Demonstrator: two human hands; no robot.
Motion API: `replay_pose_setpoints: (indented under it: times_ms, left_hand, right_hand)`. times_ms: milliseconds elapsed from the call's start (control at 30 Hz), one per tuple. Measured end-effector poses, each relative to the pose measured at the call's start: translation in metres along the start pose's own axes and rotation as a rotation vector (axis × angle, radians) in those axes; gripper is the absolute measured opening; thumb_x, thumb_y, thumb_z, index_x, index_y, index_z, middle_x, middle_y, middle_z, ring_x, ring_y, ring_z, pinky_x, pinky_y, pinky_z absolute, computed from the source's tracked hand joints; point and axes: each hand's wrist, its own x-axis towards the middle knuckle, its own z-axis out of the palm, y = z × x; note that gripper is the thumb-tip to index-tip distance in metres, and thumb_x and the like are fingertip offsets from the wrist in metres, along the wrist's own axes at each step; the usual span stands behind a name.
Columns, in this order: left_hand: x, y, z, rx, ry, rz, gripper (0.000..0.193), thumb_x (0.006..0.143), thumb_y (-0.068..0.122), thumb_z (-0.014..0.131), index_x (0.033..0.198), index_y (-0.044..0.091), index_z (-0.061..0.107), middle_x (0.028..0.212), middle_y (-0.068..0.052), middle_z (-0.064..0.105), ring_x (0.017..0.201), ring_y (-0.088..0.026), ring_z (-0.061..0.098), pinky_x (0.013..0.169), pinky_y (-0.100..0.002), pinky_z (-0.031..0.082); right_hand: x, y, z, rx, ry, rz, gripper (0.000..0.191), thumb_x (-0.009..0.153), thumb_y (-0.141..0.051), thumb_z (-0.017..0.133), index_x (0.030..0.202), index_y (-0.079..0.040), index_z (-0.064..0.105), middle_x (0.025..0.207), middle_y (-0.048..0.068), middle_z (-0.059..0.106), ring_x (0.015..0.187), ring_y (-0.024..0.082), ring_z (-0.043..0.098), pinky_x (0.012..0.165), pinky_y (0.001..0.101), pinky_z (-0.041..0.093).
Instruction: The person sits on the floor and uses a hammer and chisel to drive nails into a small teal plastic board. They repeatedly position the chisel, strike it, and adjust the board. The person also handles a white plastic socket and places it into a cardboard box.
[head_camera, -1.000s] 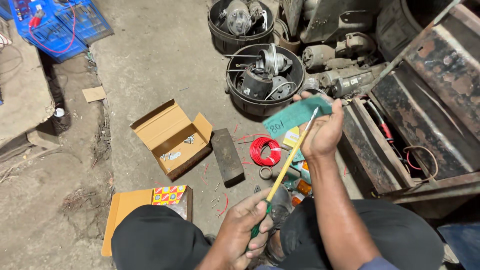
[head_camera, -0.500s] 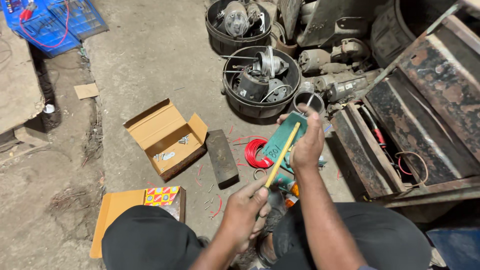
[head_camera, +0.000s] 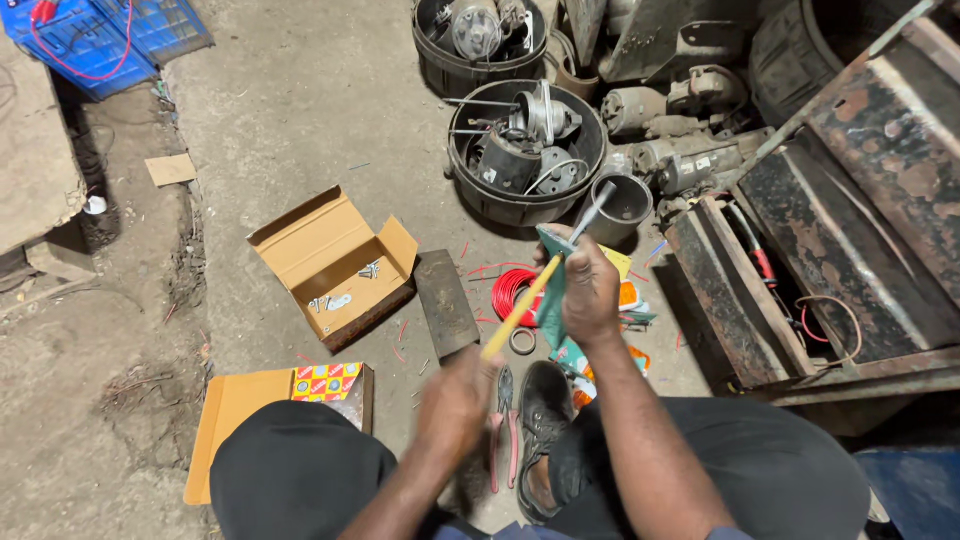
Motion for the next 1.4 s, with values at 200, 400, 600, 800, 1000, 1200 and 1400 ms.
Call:
replay_pose_setpoints:
  times_ms: [200,400,600,800,1000,1200,1400]
  left_hand:
    - [-0.017,-0.001,0.032,-0.753,-0.535,-0.547,0.049,0.106,0.053,0.05,0.091,0.008,0.062,0.056,-0.003,0.05,0.039,-0.019,0.046,0.036,-0.037,0.038]
    - [0.018,-0.031,-0.016,0.421,0.099,0.28,0.034,0.103,0.044,0.054,0.096,0.011,0.062,0.064,-0.01,0.062,0.053,-0.033,0.06,0.042,-0.047,0.045]
    - [0.003,-0.031,0.035,-0.649,-0.324,-0.386,0.032,0.101,0.045,0.052,0.106,0.016,0.064,0.076,-0.012,0.066,0.064,-0.033,0.064,0.051,-0.048,0.049]
    - [-0.005,-0.023,0.042,-0.675,-0.567,-0.487,0.039,0.099,0.053,0.05,0.102,0.016,0.061,0.066,-0.007,0.06,0.056,-0.025,0.06,0.048,-0.044,0.048]
    - [0.041,-0.035,0.004,0.085,-0.165,-0.068,0.041,0.1,0.056,0.05,0.098,0.016,0.061,0.06,-0.006,0.057,0.052,-0.022,0.057,0.046,-0.042,0.046]
    - [0.015,-0.035,0.034,-0.491,-0.329,-0.27,0.045,0.106,0.055,0.052,0.09,0.014,0.062,0.059,-0.003,0.053,0.047,-0.019,0.049,0.04,-0.036,0.037]
    - [0.014,-0.043,0.052,-0.516,-0.553,-0.34,0.055,0.108,0.057,0.054,0.089,0.006,0.062,0.065,0.005,0.047,0.056,-0.013,0.045,0.046,-0.033,0.037]
  right_hand:
    - [-0.005,0.002,0.007,0.282,0.067,0.017,0.091,0.099,-0.07,0.048,0.157,-0.002,0.032,0.091,0.014,0.065,0.078,0.02,0.066,0.069,0.0345,0.058]
    - [-0.005,0.011,-0.023,-0.865,0.244,-0.243,0.069,0.113,-0.045,0.039,0.169,-0.015,0.012,0.126,0.019,0.064,0.112,0.022,0.067,0.097,0.0303,0.06]
    - [0.004,0.014,-0.009,-0.426,0.294,0.03,0.084,0.108,-0.053,0.047,0.166,-0.005,0.01,0.093,0.016,0.072,0.071,0.018,0.067,0.062,0.0291,0.055]
    - [0.011,0.007,-0.013,-0.011,0.313,0.194,0.088,0.098,-0.061,0.041,0.163,-0.012,0.009,0.085,0.013,0.07,0.061,0.017,0.066,0.054,0.0298,0.058]
    - [0.011,0.021,-0.038,-0.565,0.318,-0.122,0.069,0.113,-0.046,0.041,0.164,-0.007,0.016,0.132,0.024,0.058,0.112,0.025,0.064,0.094,0.0349,0.059]
    - [0.014,0.018,-0.033,-0.168,0.323,0.061,0.087,0.106,-0.058,0.044,0.166,-0.008,0.006,0.098,0.016,0.067,0.076,0.02,0.07,0.062,0.0319,0.059]
    - [0.018,-0.009,-0.027,0.007,0.377,0.113,0.079,0.106,-0.058,0.035,0.166,-0.01,0.017,0.089,0.015,0.069,0.067,0.017,0.067,0.059,0.0293,0.058]
